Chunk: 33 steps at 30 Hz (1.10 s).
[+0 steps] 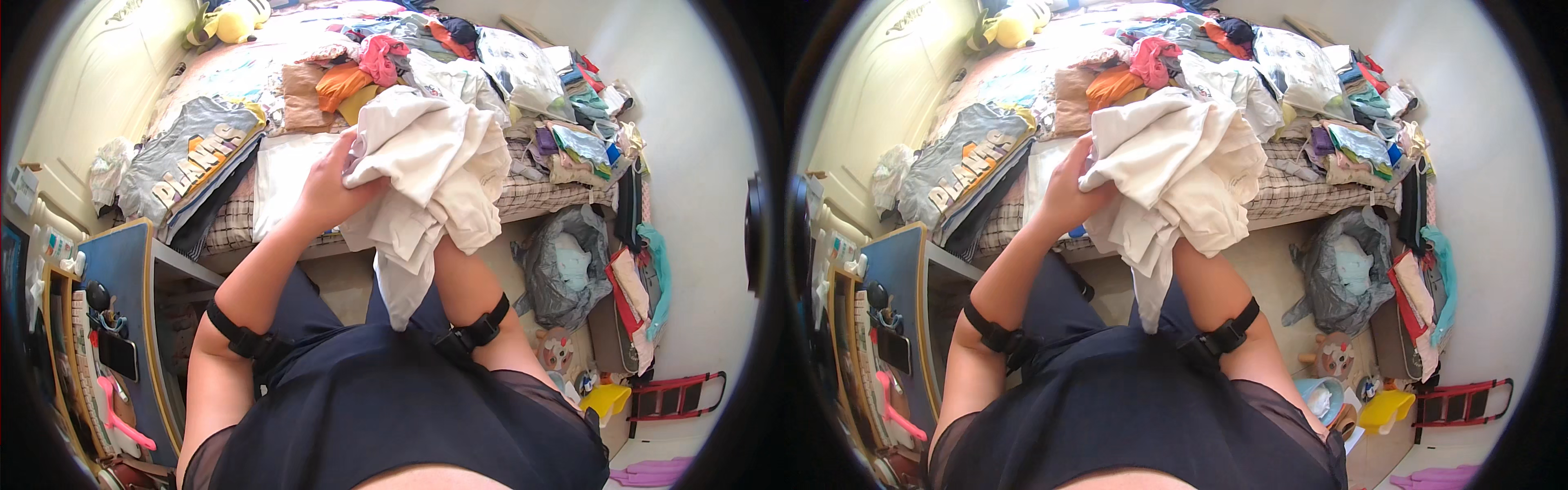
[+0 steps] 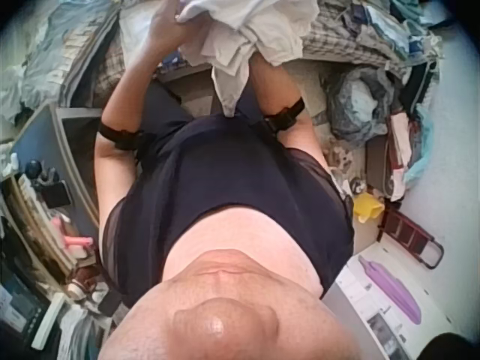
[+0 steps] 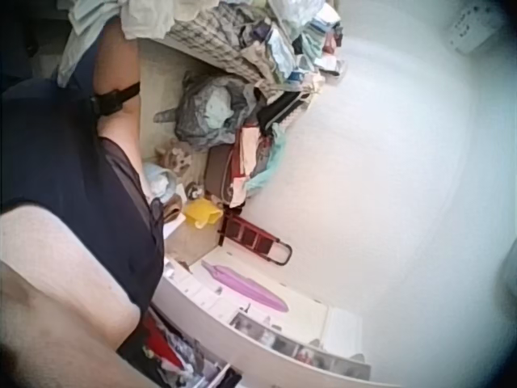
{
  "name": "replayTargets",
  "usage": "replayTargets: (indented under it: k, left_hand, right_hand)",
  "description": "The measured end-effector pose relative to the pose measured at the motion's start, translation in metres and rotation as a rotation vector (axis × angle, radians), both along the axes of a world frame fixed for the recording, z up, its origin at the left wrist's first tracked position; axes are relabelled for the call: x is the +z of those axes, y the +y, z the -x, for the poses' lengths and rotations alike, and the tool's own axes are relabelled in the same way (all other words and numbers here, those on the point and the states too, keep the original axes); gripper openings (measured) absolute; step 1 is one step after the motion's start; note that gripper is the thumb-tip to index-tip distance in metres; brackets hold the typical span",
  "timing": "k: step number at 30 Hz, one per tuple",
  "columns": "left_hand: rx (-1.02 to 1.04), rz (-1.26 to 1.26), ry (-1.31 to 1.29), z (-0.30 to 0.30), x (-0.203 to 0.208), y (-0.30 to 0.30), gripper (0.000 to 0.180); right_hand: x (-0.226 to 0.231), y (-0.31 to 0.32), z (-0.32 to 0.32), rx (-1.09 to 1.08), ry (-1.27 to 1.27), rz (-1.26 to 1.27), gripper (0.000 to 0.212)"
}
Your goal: The recorder folds and stacks various pieces of clothing on a bed.
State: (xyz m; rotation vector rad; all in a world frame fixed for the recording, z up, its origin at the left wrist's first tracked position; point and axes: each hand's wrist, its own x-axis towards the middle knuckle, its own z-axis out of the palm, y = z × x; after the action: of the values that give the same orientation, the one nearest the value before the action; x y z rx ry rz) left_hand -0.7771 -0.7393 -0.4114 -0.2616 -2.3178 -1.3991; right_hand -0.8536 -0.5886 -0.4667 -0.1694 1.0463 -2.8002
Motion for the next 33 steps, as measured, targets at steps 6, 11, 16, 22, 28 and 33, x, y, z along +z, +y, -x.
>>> replayTargets:
  k: [6, 11, 16, 22, 28, 33]
  left_hand:
    - [0.063, -0.079, 0.040, 0.007, 0.001, -0.021, 0.028]
    - [0.093, -0.731, -0.226, 0.017, 0.002, -0.050, 0.020]
    - [0.140, -0.859, -0.315, 0.024, 0.000, -0.067, 0.025]
    - [0.229, -0.798, -0.311, 0.074, -0.068, -0.121, 0.030]
    - [0.722, 0.078, -0.404, 0.091, -0.208, -0.188, 0.047]
    - [0.779, 0.031, -0.526, 0.089, -0.253, -0.182, 0.045]
  right_hand:
    - [-0.004, 0.002, -0.001, -0.002, -0.074, -0.006, 0.027]
    - [-0.006, 0.008, 0.020, -0.007, -0.157, 0.003, 0.026]
    - [-0.022, 0.008, 0.061, -0.023, -0.261, -0.007, 0.026]
    - [-0.071, 0.006, 0.137, -0.096, -0.429, -0.151, 0.025]
    - [-0.164, 0.031, 0.147, -0.159, -0.727, -0.572, 0.025]
    - [-0.169, 0.008, 0.109, 0.112, -0.503, -0.696, 0.020]
